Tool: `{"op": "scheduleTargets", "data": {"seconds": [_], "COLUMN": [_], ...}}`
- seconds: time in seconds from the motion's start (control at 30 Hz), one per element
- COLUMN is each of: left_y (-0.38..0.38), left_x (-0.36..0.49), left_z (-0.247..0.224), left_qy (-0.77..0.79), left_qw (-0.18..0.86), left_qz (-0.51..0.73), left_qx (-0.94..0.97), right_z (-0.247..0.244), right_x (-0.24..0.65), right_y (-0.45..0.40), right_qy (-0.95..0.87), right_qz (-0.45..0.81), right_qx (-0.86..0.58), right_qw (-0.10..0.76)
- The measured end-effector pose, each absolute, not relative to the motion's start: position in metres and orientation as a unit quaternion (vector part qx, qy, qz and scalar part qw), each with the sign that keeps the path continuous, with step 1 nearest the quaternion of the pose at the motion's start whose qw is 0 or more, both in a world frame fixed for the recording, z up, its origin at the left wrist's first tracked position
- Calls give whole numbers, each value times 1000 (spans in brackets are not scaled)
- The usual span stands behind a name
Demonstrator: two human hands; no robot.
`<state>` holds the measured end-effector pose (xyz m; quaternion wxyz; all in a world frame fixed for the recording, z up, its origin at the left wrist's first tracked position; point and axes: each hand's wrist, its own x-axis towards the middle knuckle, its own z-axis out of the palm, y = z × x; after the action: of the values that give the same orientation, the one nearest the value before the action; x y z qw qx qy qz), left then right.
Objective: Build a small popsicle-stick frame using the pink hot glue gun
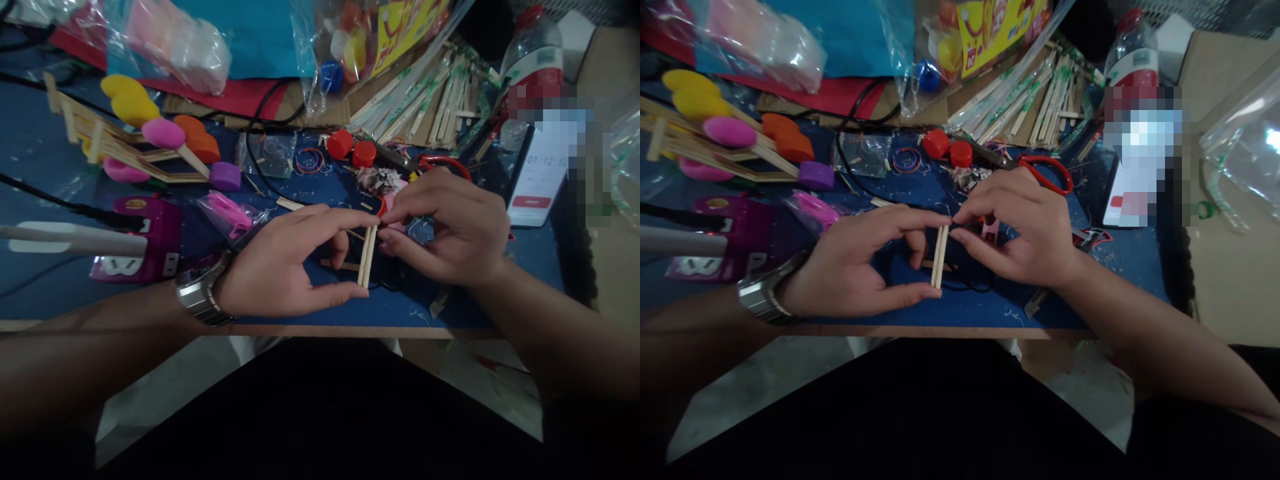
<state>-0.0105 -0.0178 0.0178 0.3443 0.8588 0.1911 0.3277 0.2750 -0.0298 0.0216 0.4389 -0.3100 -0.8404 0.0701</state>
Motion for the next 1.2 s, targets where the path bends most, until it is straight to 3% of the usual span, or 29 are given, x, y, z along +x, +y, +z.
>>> {"op": "scheduleTargets", "data": {"seconds": [0.43,1.2], "left_y": [-17,-18], "left_x": [-8,-8], "left_z": [15,17], "left_qy": [191,191], "left_qw": [339,353], "left_qz": [313,305], "left_qx": [866,864], "right_z": [23,24], "right_x": [269,267], "right_y": [-35,-30], "right_qy": [-847,-817], "right_qz": [81,73], "right_qx": [-326,-332], "right_qw": [412,465]}}
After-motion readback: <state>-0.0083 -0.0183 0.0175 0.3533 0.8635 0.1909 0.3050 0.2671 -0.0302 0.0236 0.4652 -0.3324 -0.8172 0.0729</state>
